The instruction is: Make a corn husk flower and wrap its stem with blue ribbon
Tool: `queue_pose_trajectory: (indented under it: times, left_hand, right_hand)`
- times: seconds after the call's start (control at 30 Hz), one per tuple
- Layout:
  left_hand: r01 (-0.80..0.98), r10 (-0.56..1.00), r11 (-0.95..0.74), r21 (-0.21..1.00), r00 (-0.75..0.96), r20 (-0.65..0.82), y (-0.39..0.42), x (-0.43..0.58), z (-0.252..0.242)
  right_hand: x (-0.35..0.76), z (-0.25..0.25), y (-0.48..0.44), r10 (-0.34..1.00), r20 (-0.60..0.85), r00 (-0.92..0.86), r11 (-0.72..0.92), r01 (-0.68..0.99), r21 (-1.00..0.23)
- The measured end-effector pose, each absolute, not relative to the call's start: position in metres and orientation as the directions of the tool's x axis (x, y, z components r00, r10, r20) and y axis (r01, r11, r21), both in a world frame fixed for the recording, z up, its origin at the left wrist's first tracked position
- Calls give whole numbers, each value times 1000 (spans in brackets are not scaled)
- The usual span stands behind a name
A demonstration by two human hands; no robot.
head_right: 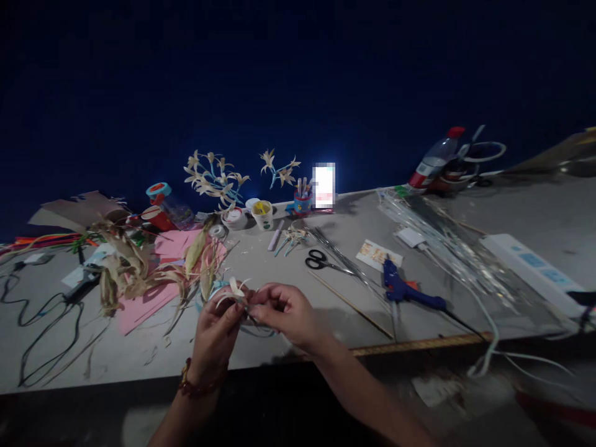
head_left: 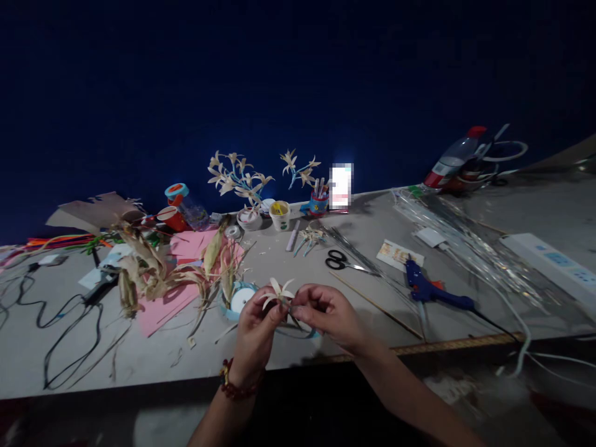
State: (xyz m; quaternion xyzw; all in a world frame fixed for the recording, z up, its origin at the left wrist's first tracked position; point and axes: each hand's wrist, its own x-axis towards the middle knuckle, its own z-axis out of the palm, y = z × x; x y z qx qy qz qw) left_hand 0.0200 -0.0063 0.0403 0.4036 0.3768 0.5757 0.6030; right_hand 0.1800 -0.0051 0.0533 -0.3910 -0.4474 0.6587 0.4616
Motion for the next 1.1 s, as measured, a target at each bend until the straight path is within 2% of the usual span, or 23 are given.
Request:
queue_pose_trajectory:
  times: [0.23, 0.47, 0.7, 0.83, 0.93, 1.1]
  left_hand:
    - [-365, 998, 23, 931, 62, 0, -7, 19, 43]
    - [-388, 989, 68, 919, 148, -11, -8, 17, 50]
    - [-406, 985, 99, 909, 169, -32, -10, 17, 55]
    - [-412, 989, 76, 908, 143, -18, -9, 20, 54]
    - [-437, 994, 65, 897, 110, -18, -9, 23, 51]
    - [-437, 995, 36, 899, 100, 9, -10, 23, 46]
  right_hand:
    - [183, 56, -7, 964, -32, -264, -68, -128, -989]
    - [186, 55, -4, 939, -30, -342, -98, -183, -978]
    - [186, 60, -7, 944, -49, -327, -104, -154, -983]
    - [183, 61, -10, 966, 61, -250, 30, -124, -992]
    - [182, 64, -13, 970, 163, -182, 163, -18, -987]
    - [185, 68, -16, 957, 237, -170, 256, 101, -961]
